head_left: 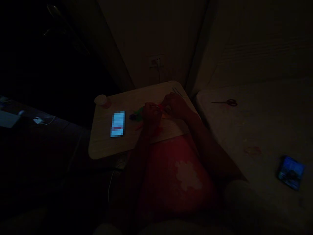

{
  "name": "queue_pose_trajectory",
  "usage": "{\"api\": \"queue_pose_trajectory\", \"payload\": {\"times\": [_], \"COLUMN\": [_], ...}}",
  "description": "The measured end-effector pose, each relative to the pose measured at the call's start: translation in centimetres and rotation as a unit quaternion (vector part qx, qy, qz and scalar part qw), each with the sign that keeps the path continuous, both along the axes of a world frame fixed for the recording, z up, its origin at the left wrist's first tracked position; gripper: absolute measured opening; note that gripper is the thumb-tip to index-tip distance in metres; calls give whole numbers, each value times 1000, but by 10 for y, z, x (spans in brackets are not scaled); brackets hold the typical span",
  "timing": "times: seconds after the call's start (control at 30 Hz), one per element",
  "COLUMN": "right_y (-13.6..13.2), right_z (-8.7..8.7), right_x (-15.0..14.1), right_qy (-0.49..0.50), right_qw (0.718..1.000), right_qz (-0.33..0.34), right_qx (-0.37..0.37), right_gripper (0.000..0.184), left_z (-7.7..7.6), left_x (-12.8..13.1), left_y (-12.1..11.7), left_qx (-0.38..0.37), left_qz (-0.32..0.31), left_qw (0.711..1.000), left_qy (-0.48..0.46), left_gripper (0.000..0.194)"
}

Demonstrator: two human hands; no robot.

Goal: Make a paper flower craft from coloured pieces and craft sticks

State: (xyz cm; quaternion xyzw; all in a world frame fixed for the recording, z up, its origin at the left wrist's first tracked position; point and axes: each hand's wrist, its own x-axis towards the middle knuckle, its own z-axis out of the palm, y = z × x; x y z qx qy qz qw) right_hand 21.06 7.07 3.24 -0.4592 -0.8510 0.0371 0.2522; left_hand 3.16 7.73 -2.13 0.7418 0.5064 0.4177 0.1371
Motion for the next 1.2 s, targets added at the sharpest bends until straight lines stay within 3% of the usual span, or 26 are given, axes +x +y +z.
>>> {"api": "queue_pose_trajectory", "payload": {"times": [0.17, 0.47, 0.7, 0.8, 0.93, 1.07, 1.2], "right_y": [1, 3, 3, 3, 4, 5, 3], "right_z": [-1, -4, -25, -37, -49, -53, -50], "right_x": [5, 14, 17, 14, 3, -3, -1], "right_qy": [60, 143, 112, 48, -9, -9, 1], "right_qw": [998, 987, 991, 991, 990, 990, 992], "right_qz": [-15, -38, -78, -106, -98, -107, -107], "right_qx": [24, 62, -1, -62, -101, -87, -69], "right_gripper": [26, 25, 22, 39, 43, 32, 35], "left_z": [-2, -4, -4, -7, -8, -5, 4], "left_x": [-2, 3, 6, 4, -4, -17, -31], "left_y": [2, 12, 19, 18, 20, 23, 22], "left_qx": [12, -62, -100, -102, -102, -88, -52], "left_qz": [29, 109, 139, 144, 128, 102, 94], "left_qw": [1000, 992, 980, 977, 981, 990, 994], "left_qy": [-2, 11, 105, 118, 100, 41, 5], "left_gripper": [5, 11, 18, 16, 13, 17, 25]}}
